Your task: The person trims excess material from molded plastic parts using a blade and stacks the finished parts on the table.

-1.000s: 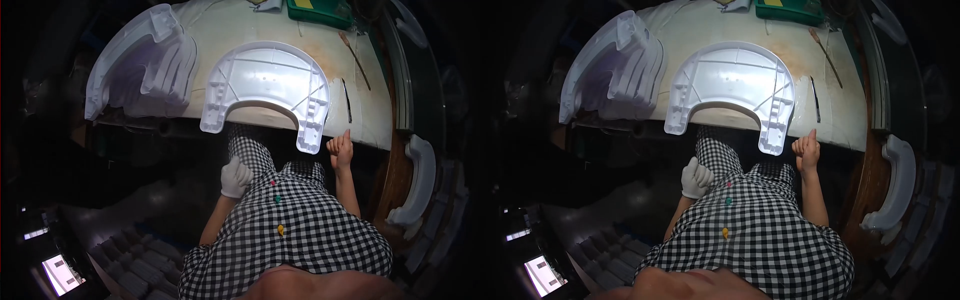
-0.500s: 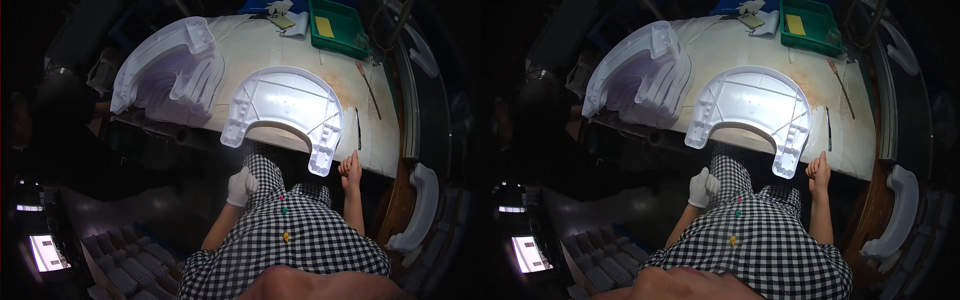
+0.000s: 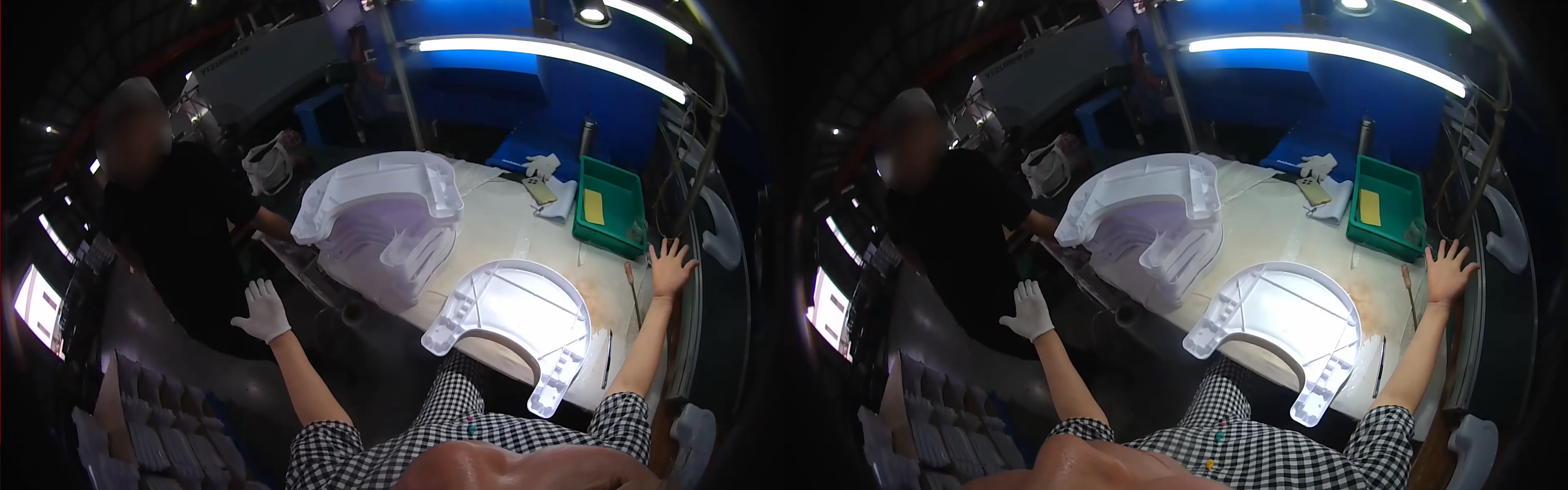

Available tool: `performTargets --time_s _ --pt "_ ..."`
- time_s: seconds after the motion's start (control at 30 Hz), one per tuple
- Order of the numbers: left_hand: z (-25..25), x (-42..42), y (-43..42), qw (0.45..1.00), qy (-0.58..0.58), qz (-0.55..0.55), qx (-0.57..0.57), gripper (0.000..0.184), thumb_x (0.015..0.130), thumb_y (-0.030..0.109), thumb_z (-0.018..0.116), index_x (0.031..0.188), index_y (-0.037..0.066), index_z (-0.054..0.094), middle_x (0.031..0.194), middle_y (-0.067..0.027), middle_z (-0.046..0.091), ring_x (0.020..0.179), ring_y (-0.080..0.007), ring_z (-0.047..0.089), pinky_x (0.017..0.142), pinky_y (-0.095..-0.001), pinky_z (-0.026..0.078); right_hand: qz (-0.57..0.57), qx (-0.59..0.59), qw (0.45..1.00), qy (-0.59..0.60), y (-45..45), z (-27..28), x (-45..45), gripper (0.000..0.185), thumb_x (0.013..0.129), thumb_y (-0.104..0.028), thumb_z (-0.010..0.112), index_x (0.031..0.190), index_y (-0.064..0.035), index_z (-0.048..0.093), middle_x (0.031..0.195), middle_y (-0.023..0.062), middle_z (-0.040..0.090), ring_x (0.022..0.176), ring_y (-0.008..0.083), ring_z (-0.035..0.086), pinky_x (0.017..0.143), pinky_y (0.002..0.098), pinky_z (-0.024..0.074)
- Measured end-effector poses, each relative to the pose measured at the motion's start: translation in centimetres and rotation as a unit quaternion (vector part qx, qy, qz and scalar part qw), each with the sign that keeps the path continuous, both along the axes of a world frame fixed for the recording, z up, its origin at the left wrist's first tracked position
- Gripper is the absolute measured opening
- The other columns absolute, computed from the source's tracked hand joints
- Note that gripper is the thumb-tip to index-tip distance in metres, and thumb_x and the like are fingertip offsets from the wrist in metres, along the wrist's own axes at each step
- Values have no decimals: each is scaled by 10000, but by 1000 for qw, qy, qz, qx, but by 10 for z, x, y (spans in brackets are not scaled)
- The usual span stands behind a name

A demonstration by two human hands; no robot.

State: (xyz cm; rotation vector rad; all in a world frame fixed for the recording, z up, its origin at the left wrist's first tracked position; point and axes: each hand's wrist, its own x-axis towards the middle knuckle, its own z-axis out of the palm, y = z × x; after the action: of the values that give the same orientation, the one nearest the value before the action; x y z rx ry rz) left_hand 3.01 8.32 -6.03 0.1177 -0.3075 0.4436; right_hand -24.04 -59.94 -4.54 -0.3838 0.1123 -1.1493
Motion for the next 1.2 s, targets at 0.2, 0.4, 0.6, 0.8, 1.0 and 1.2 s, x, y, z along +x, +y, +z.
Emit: performTargets --time_s 0.2,0.4,0.6,0.8,1.0,1.2 --pt "-70 -18 14 995 97 -11 8 1007 791 743 276 1412 -10 29 1501 -133 31 1381 -310 3 1119 -439 59 50 21 995 87 -1 -82 23 622 850 -617 372 1359 -262 327 1488 -27 176 1372 268 106 1080 529 35" --pt "-89 -26 -4 991 130 -33 19 986 797 736 271 1419 13 18 1503 -127 32 1384 -300 3 1121 -438 42 84 -18 989 116 26 -98 16 759 821 -646 410 1431 -280 145 1506 -50 96 1375 280 122 1076 532 -17" --pt "-86 -44 -25 989 101 -89 61 942 808 719 272 1425 40 62 1498 -130 73 1374 -340 41 1117 -491 47 124 -78 978 148 27 -131 3 836 804 -670 407 1445 -278 40 1517 2 25 1387 288 39 1071 537 -50" --pt "-70 -93 -53 927 -30 -286 241 815 796 532 554 1406 99 230 1459 -150 210 1346 -394 128 1061 -606 134 269 -157 943 116 91 -108 -30 902 784 -615 518 1448 -203 66 1509 95 22 1380 321 53 1071 559 125" --pt "6 -122 -133 857 -198 -446 168 425 931 192 381 522 141 277 409 15 289 301 -94 236 292 -222 191 270 -279 919 63 143 -34 -23 481 927 -441 441 592 -101 491 494 -8 439 425 102 362 449 242 343" --pt "-44 -93 -128 930 114 -306 167 477 981 253 314 517 159 258 405 20 181 323 -100 164 346 -260 172 101 -85 987 93 65 3 54 521 947 -334 449 499 -153 252 454 -31 198 405 78 150 398 242 138"
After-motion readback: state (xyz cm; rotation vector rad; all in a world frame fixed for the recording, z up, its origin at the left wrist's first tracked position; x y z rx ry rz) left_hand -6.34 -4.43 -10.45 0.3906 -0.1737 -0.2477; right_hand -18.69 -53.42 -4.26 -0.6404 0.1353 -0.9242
